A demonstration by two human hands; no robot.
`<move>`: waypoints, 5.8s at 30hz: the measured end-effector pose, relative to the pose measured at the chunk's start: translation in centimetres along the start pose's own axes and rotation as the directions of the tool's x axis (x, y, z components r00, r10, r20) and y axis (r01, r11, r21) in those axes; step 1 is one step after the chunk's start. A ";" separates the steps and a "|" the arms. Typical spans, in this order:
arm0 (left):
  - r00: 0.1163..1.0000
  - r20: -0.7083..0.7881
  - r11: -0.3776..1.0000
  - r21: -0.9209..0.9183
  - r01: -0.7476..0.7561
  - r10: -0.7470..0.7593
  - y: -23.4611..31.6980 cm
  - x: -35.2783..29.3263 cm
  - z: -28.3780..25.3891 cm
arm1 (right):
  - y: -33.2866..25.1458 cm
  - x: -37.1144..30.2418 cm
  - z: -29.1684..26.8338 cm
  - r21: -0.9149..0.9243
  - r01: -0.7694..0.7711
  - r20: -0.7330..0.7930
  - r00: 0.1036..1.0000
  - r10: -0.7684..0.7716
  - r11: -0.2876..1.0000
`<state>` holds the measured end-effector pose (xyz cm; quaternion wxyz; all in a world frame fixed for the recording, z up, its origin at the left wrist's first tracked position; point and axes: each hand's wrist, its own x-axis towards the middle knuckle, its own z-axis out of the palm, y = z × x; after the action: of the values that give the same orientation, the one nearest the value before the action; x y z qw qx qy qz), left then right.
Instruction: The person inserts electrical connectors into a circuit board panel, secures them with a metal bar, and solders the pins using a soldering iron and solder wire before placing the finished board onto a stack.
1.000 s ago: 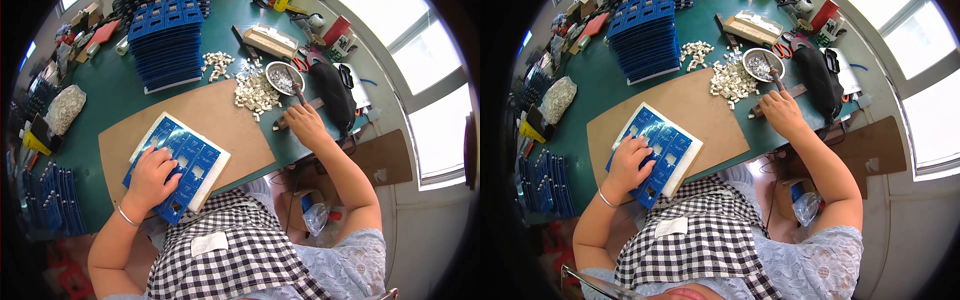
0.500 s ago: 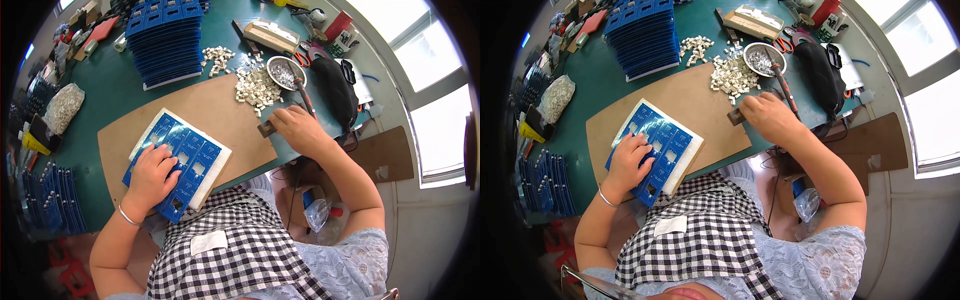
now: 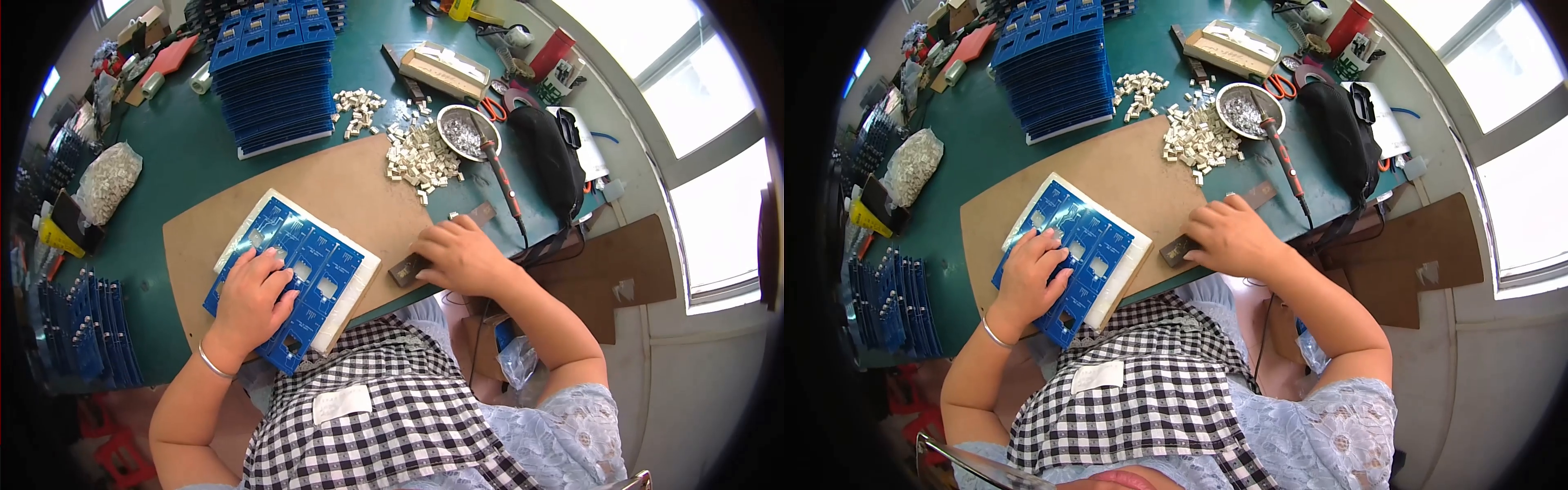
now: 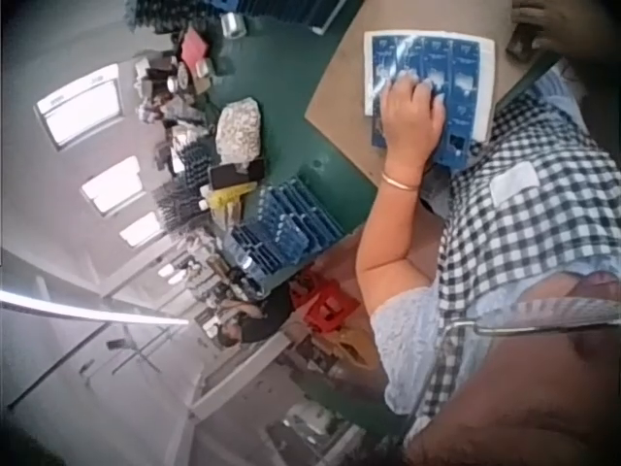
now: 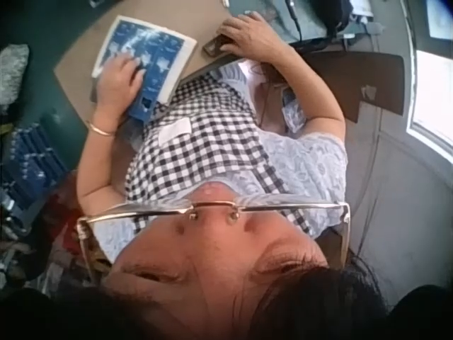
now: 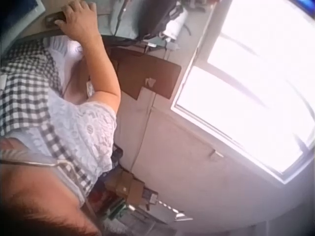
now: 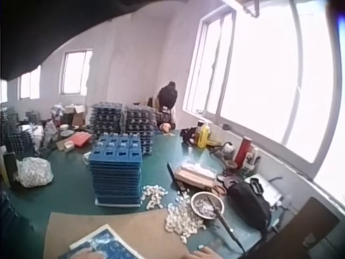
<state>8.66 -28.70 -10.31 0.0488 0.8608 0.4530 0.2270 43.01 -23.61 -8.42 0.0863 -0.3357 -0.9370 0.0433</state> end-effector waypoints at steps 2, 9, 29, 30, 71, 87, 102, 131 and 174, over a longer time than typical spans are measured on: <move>1.000 -0.004 1.000 -0.001 -0.003 0.003 0.0 0.0 0.0 | 2.3 -0.4 -0.6 -0.051 -0.101 0.067 0.992 0.104 0.994; 1.000 -0.014 1.000 -0.006 -0.010 0.010 0.1 -0.1 0.0 | 5.8 -0.5 0.7 0.081 -0.168 -0.036 0.985 0.171 0.982; 0.995 -0.094 0.998 -0.060 0.009 -0.015 -0.1 -0.7 -0.2 | -0.2 -2.5 -3.4 0.413 -0.352 0.054 0.930 0.364 0.840; 0.995 -0.092 0.996 -0.080 0.026 -0.034 -0.1 -0.8 -0.2 | -1.9 -1.3 -3.7 0.456 -0.326 0.042 0.937 0.346 0.828; 0.978 -0.126 0.968 -0.209 0.136 -0.165 -1.4 -0.2 1.1 | 8.3 -2.6 4.3 0.631 0.767 -0.124 0.243 0.962 -0.113; 0.790 -0.508 0.931 -0.294 0.217 -0.344 5.5 -20.2 3.3 | 1.2 3.9 -1.8 0.654 0.577 -0.736 0.336 0.588 0.489; -0.013 0.517 -0.081 -0.109 0.991 -0.856 4.4 -45.5 16.3 | 1.5 1.5 -2.1 0.676 0.452 -0.691 0.116 0.714 0.581; 0.795 0.160 0.810 0.078 0.581 -0.585 -6.5 -31.0 36.1 | -1.2 -6.6 -10.7 0.788 -0.130 -0.610 -0.301 0.733 0.602; 0.629 0.623 0.661 -0.230 0.715 -0.464 -3.2 -28.8 45.8 | -2.1 6.9 -13.6 0.541 -0.381 -0.784 0.096 0.613 0.750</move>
<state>12.11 -44.33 -62.09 0.4424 0.6458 0.6195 0.0586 39.06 -20.55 6.10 0.6264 -0.5802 -0.5189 -0.0401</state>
